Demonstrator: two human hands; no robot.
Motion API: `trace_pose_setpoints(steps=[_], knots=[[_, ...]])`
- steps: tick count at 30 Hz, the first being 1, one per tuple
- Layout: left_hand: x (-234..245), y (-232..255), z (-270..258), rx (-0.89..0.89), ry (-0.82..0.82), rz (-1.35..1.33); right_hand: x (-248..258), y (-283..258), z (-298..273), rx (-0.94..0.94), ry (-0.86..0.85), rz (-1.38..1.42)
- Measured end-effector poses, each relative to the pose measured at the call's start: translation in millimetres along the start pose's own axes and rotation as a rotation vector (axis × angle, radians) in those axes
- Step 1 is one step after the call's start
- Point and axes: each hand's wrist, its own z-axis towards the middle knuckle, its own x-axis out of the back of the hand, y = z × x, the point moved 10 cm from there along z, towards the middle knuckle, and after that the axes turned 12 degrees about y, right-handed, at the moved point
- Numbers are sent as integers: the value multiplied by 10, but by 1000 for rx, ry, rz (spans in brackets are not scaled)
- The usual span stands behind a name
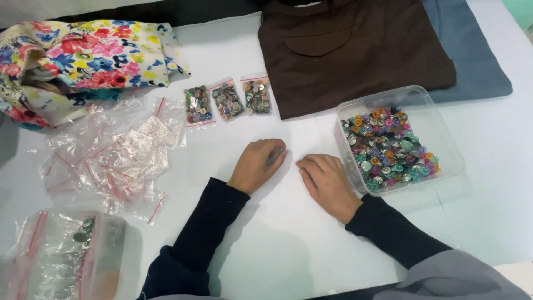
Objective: The person is sorting through a container of various buttons, selecting specific ones to line up on the table and then placing them into small zip-lock bags.
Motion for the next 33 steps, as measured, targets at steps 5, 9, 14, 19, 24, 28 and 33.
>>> trace_pose_setpoints(steps=[5,9,14,19,24,28,33], knots=[[7,120,-4,-88,-13,39,-93,121,150,-86,-4,-88],[39,129,-48,-134,37,81,-84,163,226,-138,39,-101],[37,120,-154,-180,86,137,-116,172,219,-152,30,-118],[17,114,-197,-192,70,162,-119,95,241,-141,-2,-88],[51,124,-223,-202,114,212,-116,82,242,-134,0,-87],[66,124,-231,-192,94,211,-113,96,226,-140,10,-93],[78,101,-223,-148,94,174,-104,109,188,-117,42,-68]])
